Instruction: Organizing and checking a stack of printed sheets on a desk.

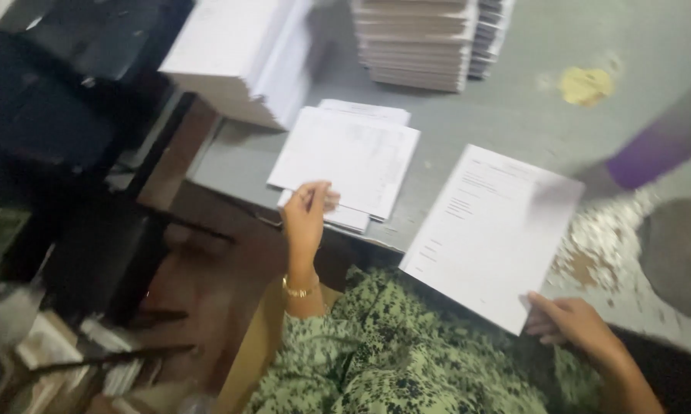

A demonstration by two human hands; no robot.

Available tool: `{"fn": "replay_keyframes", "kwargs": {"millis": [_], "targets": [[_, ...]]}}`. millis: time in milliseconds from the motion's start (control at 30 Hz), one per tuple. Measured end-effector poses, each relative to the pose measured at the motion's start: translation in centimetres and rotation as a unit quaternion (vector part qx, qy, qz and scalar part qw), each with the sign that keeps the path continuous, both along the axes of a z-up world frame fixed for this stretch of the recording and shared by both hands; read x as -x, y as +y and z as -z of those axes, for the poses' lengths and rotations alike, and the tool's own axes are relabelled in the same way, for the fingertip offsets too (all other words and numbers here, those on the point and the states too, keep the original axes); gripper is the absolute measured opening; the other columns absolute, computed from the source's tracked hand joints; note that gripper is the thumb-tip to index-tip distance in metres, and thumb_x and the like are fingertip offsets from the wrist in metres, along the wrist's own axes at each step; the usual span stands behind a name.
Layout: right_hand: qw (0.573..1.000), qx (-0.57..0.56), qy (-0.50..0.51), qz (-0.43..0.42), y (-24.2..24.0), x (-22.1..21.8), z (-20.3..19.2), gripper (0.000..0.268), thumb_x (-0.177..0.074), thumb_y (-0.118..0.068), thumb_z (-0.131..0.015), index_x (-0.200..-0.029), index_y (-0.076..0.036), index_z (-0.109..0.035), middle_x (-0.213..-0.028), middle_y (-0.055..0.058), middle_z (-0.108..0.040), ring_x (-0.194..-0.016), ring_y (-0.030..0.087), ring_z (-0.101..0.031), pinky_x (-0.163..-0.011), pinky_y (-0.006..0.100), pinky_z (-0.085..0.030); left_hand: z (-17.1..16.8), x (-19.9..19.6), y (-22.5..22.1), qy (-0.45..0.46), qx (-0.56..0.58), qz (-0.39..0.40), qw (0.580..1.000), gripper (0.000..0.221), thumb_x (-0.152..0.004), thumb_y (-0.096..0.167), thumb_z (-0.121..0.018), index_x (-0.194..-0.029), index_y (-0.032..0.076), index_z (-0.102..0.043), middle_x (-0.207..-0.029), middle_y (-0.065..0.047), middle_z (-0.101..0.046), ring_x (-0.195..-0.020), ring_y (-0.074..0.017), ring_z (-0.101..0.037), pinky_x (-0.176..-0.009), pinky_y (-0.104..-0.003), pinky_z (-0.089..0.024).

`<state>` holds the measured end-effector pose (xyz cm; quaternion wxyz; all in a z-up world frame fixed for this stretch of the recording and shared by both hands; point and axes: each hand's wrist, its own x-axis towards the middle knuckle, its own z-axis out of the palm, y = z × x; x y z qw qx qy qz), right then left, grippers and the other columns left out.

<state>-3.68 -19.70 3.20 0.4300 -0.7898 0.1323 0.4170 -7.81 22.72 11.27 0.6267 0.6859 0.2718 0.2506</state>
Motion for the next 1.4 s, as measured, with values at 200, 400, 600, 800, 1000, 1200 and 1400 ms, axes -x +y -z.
{"fn": "replay_keyframes", "kwargs": {"millis": [200,400,600,800,1000,1200,1400], "targets": [[0.992,-0.05,0.0,0.116,1.3,0.5,-1.6,0.052,-0.091,-0.019,-0.07,-0.105,0.031,-0.069,-0.099,0.049,-0.07,-0.088,0.053,-0.071,-0.079,0.054,-0.058,-5.0,-4.9,11.6,-0.094,-0.404,-0.144,0.898,0.007,-0.091,0.012,-0.073,-0.096,0.009,-0.077,-0.093,-0.003,-0.078,-0.086,-0.0165,-0.074,-0.081,-0.029,-0.058],[0.997,-0.018,0.009,0.076,1.2,-0.1,-1.6,0.054,-0.093,-0.022,-0.067,-0.113,0.027,-0.073,-0.101,0.048,-0.075,-0.09,0.055,-0.074,-0.083,0.056,-0.059,-5.3,-14.4,22.4,0.012,-0.541,-0.129,0.831,0.017,-0.083,0.019,-0.079,-0.092,0.005,-0.079,-0.097,-0.012,-0.077,-0.094,-0.0286,-0.071,-0.088,-0.04,-0.051],[0.996,-0.015,0.012,0.082,0.9,-0.5,-0.6,0.054,-0.091,-0.022,-0.069,-0.107,0.03,-0.076,-0.097,0.048,-0.077,-0.086,0.054,-0.075,-0.08,0.055,-0.06,-6.1,-17.9,24.2,0.171,-0.489,-0.116,0.847,0.038,-0.074,0.024,-0.091,-0.095,-0.002,-0.075,-0.098,-0.014,-0.076,-0.092,-0.0288,-0.074,-0.076,-0.037,-0.06],[0.998,-0.006,0.019,0.064,0.5,-0.7,0.4,0.053,-0.091,-0.022,-0.069,-0.107,0.028,-0.076,-0.097,0.047,-0.079,-0.085,0.053,-0.077,-0.078,0.053,-0.062,-7.4,-18.2,26.0,0.266,-0.477,-0.066,0.835,0.032,-0.073,0.031,-0.092,-0.088,0.006,-0.079,-0.088,-0.013,-0.076,-0.087,-0.0266,-0.074,-0.078,-0.034,-0.061],[0.999,0.012,0.011,0.035,0.9,-0.7,-0.3,0.055,-0.094,-0.027,-0.066,-0.106,0.026,-0.077,-0.099,0.044,-0.08,-0.085,0.052,-0.078,-0.077,0.052,-0.064,-7.1,-18.5,27.3,0.26,-0.517,-0.021,0.816,0.025,-0.077,0.029,-0.09,-0.08,0.007,-0.079,-0.083,-0.008,-0.077,-0.081,-0.0248,-0.073,-0.073,-0.036,-0.062],[0.997,0.001,0.029,0.065,0.7,-0.7,0.2,0.054,-0.092,-0.023,-0.068,-0.11,0.028,-0.075,-0.101,0.046,-0.078,-0.088,0.054,-0.076,-0.082,0.054,-0.061,-4.4,-20.5,30.1,0.296,-0.633,-0.009,0.716,0.044,-0.081,0.014,-0.08,-0.055,0.01,-0.044,-0.054,-0.002,-0.047,-0.056,-0.0173,-0.049,-0.048,-0.03,-0.046],[0.998,-0.01,0.016,0.058,0.4,-0.8,0.9,0.052,-0.091,-0.022,-0.068,-0.107,0.026,-0.077,-0.096,0.047,-0.079,-0.084,0.055,-0.078,-0.076,0.056,-0.064,-3.5,-20.2,31.7,0.248,-0.731,-0.008,0.636,0.029,-0.084,-0.002,-0.062,-0.058,0.004,-0.051,-0.059,-0.008,-0.051,-0.052,-0.0195,-0.052,-0.046,-0.031,-0.045]]}}
